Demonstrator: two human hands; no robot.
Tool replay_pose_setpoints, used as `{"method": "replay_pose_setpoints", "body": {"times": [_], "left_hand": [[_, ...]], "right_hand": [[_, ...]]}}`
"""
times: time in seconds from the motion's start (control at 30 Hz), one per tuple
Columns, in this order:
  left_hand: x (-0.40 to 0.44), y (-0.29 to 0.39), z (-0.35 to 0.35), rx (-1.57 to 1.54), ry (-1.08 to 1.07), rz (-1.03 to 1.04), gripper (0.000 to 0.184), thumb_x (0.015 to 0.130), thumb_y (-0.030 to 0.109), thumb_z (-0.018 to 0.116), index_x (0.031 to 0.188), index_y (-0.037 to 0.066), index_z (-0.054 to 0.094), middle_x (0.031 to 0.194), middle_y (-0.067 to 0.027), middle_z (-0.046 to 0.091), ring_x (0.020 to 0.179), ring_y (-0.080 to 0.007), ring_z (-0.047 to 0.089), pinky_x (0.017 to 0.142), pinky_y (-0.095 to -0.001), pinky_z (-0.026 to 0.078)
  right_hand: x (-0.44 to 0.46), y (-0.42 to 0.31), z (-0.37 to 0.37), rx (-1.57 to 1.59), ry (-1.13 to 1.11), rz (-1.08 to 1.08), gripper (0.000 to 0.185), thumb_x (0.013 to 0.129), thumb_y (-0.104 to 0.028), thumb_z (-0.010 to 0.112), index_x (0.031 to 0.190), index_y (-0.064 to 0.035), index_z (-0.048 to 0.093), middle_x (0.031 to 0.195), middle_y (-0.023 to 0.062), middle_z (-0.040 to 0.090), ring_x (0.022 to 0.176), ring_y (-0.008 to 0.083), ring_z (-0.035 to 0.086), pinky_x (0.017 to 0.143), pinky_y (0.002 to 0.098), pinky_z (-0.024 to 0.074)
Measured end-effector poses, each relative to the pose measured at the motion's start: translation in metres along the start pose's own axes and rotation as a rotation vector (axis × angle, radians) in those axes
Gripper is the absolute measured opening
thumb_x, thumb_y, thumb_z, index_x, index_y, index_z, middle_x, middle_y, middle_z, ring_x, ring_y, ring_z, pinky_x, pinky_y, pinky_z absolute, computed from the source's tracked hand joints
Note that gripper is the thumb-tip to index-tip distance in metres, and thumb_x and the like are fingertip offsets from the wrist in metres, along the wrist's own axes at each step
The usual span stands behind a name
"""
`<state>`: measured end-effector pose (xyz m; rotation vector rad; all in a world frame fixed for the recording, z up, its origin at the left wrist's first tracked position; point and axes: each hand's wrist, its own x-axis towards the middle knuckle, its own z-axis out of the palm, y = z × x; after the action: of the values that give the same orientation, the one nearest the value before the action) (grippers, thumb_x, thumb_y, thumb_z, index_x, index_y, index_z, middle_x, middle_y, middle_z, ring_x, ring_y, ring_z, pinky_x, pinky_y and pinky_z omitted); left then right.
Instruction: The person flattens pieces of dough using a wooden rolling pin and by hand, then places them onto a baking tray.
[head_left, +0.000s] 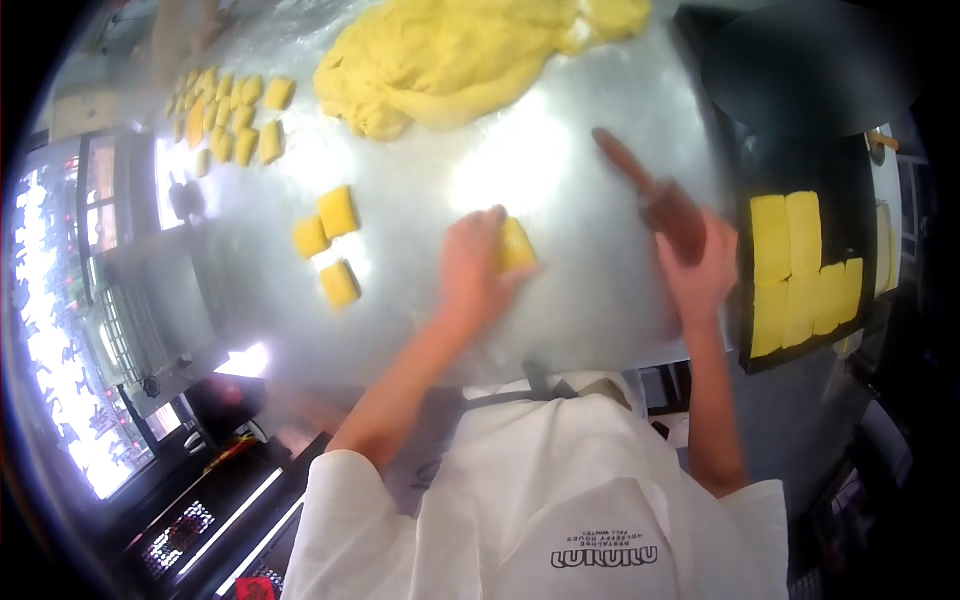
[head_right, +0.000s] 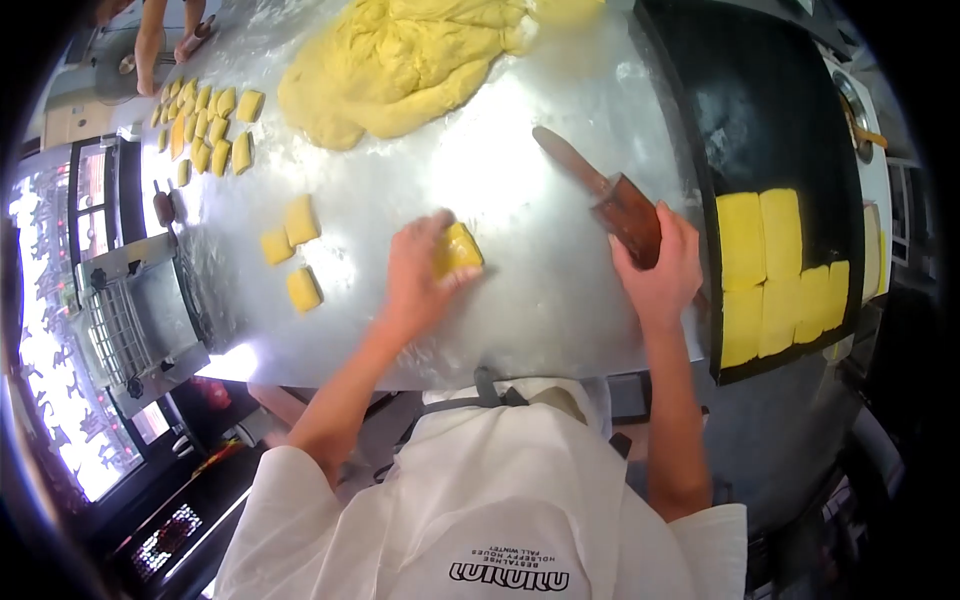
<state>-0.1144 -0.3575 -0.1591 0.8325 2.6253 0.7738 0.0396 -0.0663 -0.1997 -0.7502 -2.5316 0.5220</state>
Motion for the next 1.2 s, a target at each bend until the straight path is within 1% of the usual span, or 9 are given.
{"method": "replay_pose_setpoints", "body": {"times": [0.1,0.2,0.37,0.57,0.77,0.87,1.0,1.1,1.2], "left_hand": [[0.036,0.02,-0.022,-0.323,0.227,-0.254,0.063,0.099,0.029,0.073,0.151,0.0,0.052,0.151,-0.0243,0.055,0.147,-0.0449,0.043,0.122,-0.049,0.035],[0.061,0.004,0.016,0.054,0.391,0.0,0.06,0.105,0.024,0.063,0.156,-0.001,0.045,0.158,-0.0261,0.049,0.152,-0.046,0.037,0.126,-0.0489,0.03],[0.059,0.009,0.05,0.293,0.238,-0.031,0.064,0.107,0.032,0.057,0.16,0.001,0.039,0.168,-0.0239,0.034,0.155,-0.0464,0.031,0.127,-0.0594,0.023],[0.038,-0.018,0.049,0.003,0.254,-0.02,0.059,0.104,0.022,0.062,0.156,-0.001,0.045,0.164,-0.024,0.041,0.151,-0.0456,0.038,0.125,-0.0481,0.032],[-0.029,-0.007,0.039,0.18,0.217,-0.031,0.034,0.099,0.009,0.07,0.128,-0.004,0.061,0.138,-0.0222,0.064,0.129,-0.0388,0.06,0.109,-0.0465,0.047],[-0.021,0.0,0.022,-0.084,0.163,-0.391,0.024,0.097,0.006,0.072,0.117,-0.003,0.062,0.126,-0.0202,0.069,0.111,-0.0342,0.068,0.096,-0.0427,0.053],[0.032,-0.003,0.014,0.232,0.584,0.05,0.047,0.094,0.011,0.076,0.134,-0.004,0.057,0.136,-0.0241,0.063,0.115,-0.037,0.065,0.1,-0.0416,0.052],[0.079,-0.008,0.055,0.252,0.55,0.057,0.072,0.089,0.028,0.08,0.144,-0.006,0.047,0.151,-0.0316,0.049,0.137,-0.0491,0.049,0.116,-0.0551,0.038],[0.096,0.012,0.069,0.265,0.618,-0.028,0.068,0.09,0.026,0.079,0.143,-0.005,0.049,0.15,-0.0319,0.049,0.137,-0.0516,0.046,0.115,-0.0582,0.037]], "right_hand": [[-0.001,0.006,-0.001,0.012,-0.036,0.011,0.071,0.078,-0.031,0.09,0.142,-0.0128,0.062,0.132,0.0126,0.063,0.118,0.0328,0.065,0.096,0.0446,0.0565],[0.0,0.009,-0.001,0.034,-0.034,-0.014,0.073,0.077,-0.032,0.09,0.142,-0.0138,0.062,0.132,0.0124,0.063,0.119,0.0326,0.064,0.096,0.0443,0.0562],[-0.007,0.012,-0.005,0.055,-0.053,-0.023,0.073,0.076,-0.033,0.091,0.141,-0.0142,0.063,0.132,0.0111,0.063,0.117,0.0326,0.065,0.095,0.0432,0.0562],[0.001,0.017,-0.001,0.08,-0.041,-0.073,0.072,0.076,-0.032,0.091,0.14,-0.0152,0.064,0.131,0.0083,0.064,0.117,0.0305,0.066,0.092,0.0435,0.0573],[0.002,0.014,-0.004,0.093,-0.047,-0.073,0.072,0.075,-0.03,0.092,0.139,-0.0156,0.064,0.13,0.0078,0.065,0.112,0.0307,0.068,0.09,0.0416,0.0579],[0.004,0.016,-0.008,0.128,-0.025,-0.137,0.072,0.074,-0.03,0.092,0.139,-0.0155,0.064,0.129,0.0084,0.065,0.111,0.0314,0.068,0.09,0.0413,0.0579],[0.003,0.014,-0.008,0.115,-0.024,-0.12,0.072,0.074,-0.03,0.093,0.139,-0.0148,0.064,0.129,0.0094,0.065,0.112,0.0319,0.067,0.09,0.0416,0.0578],[0.004,0.014,-0.007,0.107,-0.018,-0.14,0.072,0.074,-0.03,0.093,0.138,-0.0143,0.064,0.128,0.0098,0.065,0.113,0.0323,0.067,0.09,0.0417,0.0578],[0.003,0.013,-0.011,0.102,-0.043,-0.119,0.072,0.074,-0.029,0.093,0.138,-0.0139,0.064,0.128,0.0103,0.065,0.113,0.0329,0.067,0.09,0.0418,0.0577]]}}
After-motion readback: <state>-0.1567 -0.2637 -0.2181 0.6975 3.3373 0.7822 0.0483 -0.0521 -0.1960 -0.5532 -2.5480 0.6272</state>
